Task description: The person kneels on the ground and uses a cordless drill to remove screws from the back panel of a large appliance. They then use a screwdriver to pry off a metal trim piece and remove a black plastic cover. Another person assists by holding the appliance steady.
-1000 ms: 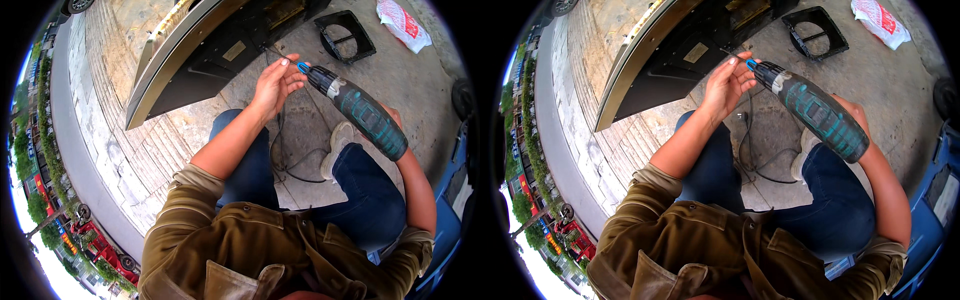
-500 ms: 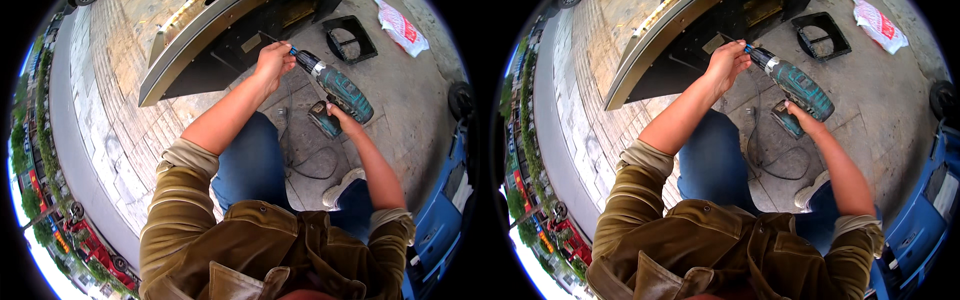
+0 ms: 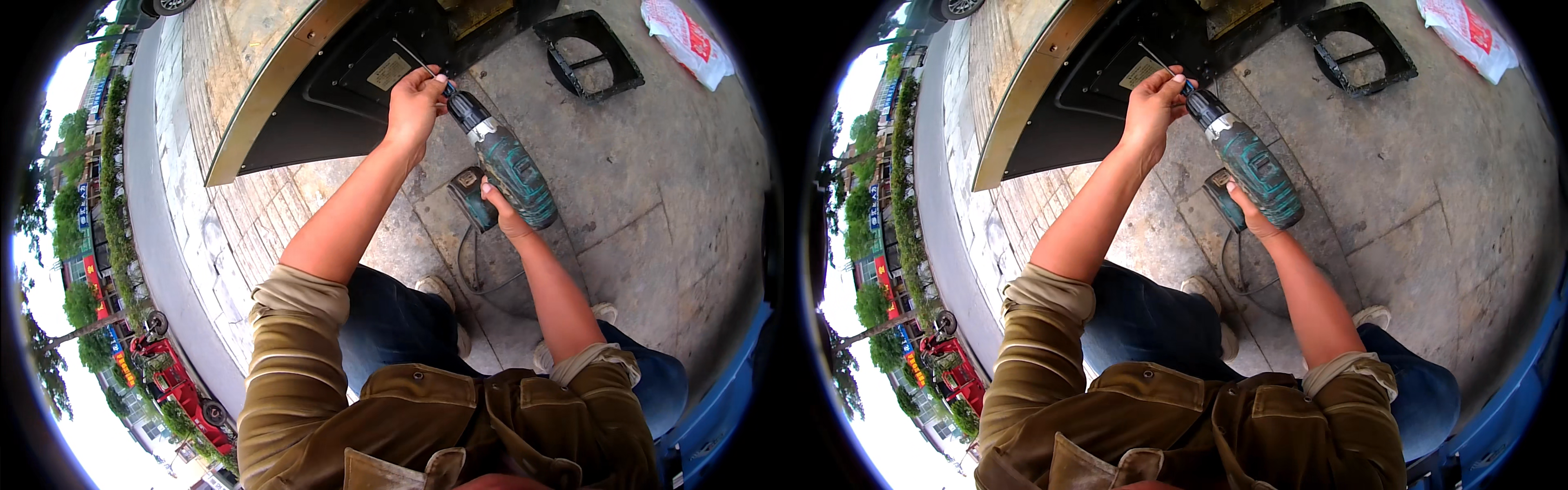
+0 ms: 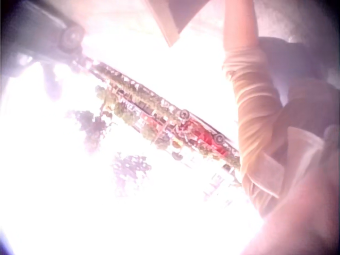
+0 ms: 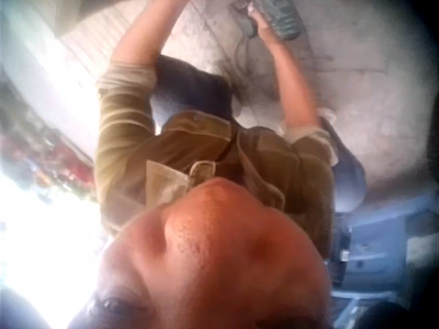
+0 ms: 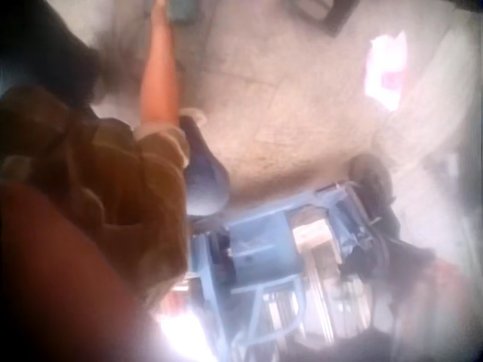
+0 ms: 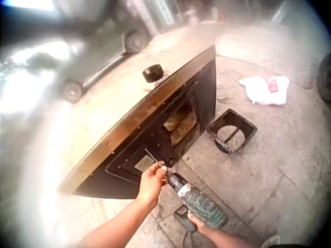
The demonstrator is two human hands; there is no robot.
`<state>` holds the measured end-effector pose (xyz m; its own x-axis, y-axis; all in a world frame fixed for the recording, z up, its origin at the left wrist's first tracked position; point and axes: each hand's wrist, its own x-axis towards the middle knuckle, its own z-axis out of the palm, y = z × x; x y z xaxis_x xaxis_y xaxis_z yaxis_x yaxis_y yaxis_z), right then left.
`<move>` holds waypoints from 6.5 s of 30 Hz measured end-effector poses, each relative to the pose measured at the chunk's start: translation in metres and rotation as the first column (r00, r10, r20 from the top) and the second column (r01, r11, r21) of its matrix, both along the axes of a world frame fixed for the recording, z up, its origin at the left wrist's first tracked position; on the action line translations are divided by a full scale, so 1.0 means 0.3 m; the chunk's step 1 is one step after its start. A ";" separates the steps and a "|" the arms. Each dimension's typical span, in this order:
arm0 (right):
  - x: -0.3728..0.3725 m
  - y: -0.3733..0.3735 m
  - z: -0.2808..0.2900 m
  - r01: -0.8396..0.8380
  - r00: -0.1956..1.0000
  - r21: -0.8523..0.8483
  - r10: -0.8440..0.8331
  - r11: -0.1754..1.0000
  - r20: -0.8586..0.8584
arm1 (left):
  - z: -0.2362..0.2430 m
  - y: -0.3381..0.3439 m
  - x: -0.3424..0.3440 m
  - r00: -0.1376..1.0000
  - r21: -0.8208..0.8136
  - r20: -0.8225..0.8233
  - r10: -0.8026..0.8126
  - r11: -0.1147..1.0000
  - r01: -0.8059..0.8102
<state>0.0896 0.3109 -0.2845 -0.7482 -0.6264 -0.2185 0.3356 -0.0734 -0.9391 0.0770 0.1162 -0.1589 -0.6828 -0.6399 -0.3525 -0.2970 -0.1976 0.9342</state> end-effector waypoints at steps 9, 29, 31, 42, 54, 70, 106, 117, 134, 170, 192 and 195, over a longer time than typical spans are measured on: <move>-0.007 -0.020 -0.075 -0.022 0.997 -0.030 0.020 0.999 -0.074 | -0.011 0.010 -0.043 0.998 -0.036 0.056 0.024 0.999 -0.022; -0.022 0.006 0.131 0.000 0.812 0.023 0.013 1.000 -0.583 | 0.163 0.072 0.052 0.991 -0.109 -0.078 0.111 0.987 -0.119; -0.022 -0.022 0.152 -0.051 0.850 -0.152 -0.037 0.987 -0.525 | 0.204 0.071 0.075 0.983 -0.176 -0.131 0.132 0.972 -0.155; 0.058 -0.132 0.187 -0.084 0.887 -0.202 -0.019 0.976 -0.461 | 0.260 -0.020 0.167 0.984 -0.285 -0.117 0.132 0.945 -0.161; -0.109 -0.089 0.336 -0.029 0.449 0.002 0.014 1.000 -0.894 | 0.266 -0.061 0.146 0.966 -0.155 -0.174 0.192 0.963 -0.219; -0.058 -0.120 0.267 -0.030 0.522 -0.246 -0.194 0.969 -0.830 | 0.286 -0.022 0.127 0.957 -0.318 -0.288 0.023 0.941 -0.118; -0.418 -0.128 1.255 -0.258 0.320 0.727 0.766 0.636 -0.557 | 0.235 0.019 0.002 0.739 0.799 -0.335 0.585 0.592 -0.106; -0.380 0.000 1.021 -0.281 0.465 0.582 0.638 0.763 -0.613 | 0.307 -0.006 0.043 0.724 0.501 -0.547 0.421 0.857 -0.120; -0.442 -0.033 1.136 -0.349 0.479 0.725 0.778 0.593 -0.406 | 0.343 -0.031 0.013 0.637 0.594 -0.589 0.497 0.801 -0.074; -0.400 -0.244 1.322 -0.185 0.034 0.817 0.834 0.547 -0.551 | 0.295 -0.027 0.007 0.672 0.873 -0.413 0.615 0.478 0.099; -0.153 0.142 0.652 -0.288 0.944 0.379 0.326 0.879 -0.039 | 0.128 -0.045 0.067 0.798 0.265 -0.602 0.010 0.946 0.188; -0.145 0.120 0.624 -0.239 0.915 0.418 0.347 0.877 -0.205 | 0.138 -0.061 0.076 0.807 0.220 -0.591 -0.004 0.961 0.167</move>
